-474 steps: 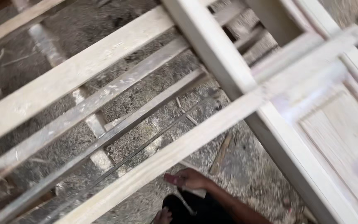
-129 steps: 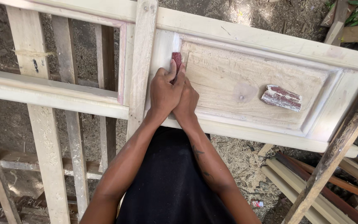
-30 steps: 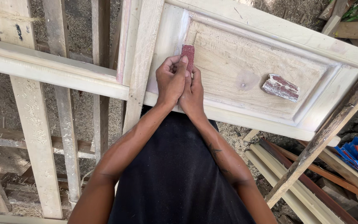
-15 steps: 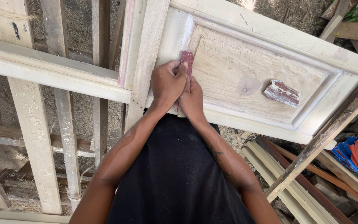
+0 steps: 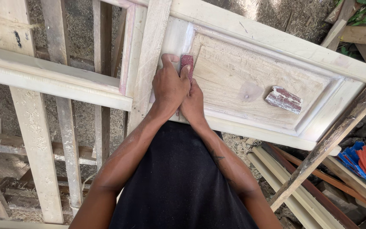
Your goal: The person sands a light-colored wooden frame with a red sanding block, focusing on the edges and corners. The person uses both hands to apply pressure and smooth the surface.
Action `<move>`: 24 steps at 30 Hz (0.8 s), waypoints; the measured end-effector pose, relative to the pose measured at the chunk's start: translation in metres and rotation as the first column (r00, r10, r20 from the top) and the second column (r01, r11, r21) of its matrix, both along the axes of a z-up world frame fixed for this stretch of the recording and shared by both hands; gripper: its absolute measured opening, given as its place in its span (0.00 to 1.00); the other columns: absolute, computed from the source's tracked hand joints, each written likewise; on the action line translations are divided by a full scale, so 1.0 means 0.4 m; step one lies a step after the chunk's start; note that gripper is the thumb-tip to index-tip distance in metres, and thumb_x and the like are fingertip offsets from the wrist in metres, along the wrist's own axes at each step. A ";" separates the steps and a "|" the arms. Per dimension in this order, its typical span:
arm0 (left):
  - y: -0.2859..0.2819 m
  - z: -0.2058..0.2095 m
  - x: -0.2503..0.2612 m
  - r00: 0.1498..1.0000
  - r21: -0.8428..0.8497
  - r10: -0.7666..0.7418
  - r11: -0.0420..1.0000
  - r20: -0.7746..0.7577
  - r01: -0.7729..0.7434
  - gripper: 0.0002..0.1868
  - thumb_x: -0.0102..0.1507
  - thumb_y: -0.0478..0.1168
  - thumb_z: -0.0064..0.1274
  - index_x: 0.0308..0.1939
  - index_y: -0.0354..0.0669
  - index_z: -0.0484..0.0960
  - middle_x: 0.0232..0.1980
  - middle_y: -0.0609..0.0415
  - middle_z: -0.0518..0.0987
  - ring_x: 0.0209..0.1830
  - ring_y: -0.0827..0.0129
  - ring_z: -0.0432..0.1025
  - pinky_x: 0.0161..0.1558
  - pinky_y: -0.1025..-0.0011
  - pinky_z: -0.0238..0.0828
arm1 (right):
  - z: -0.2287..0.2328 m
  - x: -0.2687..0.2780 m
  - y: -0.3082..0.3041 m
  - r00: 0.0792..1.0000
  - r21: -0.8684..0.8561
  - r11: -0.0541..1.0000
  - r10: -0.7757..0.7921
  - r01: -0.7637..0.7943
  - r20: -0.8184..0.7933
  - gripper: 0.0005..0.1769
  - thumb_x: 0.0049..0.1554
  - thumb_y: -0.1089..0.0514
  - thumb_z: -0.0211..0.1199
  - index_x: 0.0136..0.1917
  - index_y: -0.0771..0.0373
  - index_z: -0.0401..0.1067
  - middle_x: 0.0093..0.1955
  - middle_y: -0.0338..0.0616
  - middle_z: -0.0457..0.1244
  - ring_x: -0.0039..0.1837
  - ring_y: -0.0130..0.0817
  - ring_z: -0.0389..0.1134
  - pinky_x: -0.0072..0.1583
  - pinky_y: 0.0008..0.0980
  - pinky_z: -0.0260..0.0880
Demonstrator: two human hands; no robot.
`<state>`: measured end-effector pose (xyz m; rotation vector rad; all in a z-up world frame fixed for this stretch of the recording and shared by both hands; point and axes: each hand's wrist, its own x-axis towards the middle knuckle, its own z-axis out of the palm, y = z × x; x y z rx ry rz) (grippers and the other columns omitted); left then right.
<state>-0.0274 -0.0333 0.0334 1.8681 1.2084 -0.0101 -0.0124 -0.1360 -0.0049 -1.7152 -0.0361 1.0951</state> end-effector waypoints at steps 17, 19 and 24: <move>0.047 -0.036 0.055 0.999 0.037 -0.033 0.999 0.001 0.033 0.14 0.65 0.42 0.60 0.41 0.35 0.73 0.31 0.41 0.82 0.34 0.47 0.79 0.36 0.54 0.73 | -0.055 0.028 0.033 0.980 0.049 0.999 0.000 -0.009 0.198 0.20 0.64 0.53 0.57 0.61 0.71 0.69 0.53 0.54 0.72 0.54 0.37 0.72 0.57 0.36 0.72; 0.025 -0.010 0.025 0.997 -0.006 -0.047 0.999 -0.061 0.047 0.15 0.64 0.44 0.60 0.41 0.36 0.73 0.31 0.41 0.82 0.34 0.48 0.79 0.37 0.54 0.73 | -0.034 0.002 0.013 0.969 0.016 0.999 0.027 -0.032 0.247 0.23 0.61 0.54 0.59 0.63 0.71 0.68 0.54 0.54 0.70 0.56 0.36 0.72 0.57 0.35 0.70; 0.048 -0.018 0.053 0.996 0.043 -0.068 0.997 -0.051 0.071 0.17 0.63 0.45 0.61 0.41 0.36 0.73 0.32 0.44 0.83 0.34 0.50 0.80 0.37 0.56 0.74 | -0.062 0.032 0.043 0.986 0.026 0.998 -0.061 0.057 0.156 0.20 0.65 0.50 0.55 0.60 0.70 0.69 0.53 0.55 0.71 0.55 0.38 0.72 0.58 0.36 0.71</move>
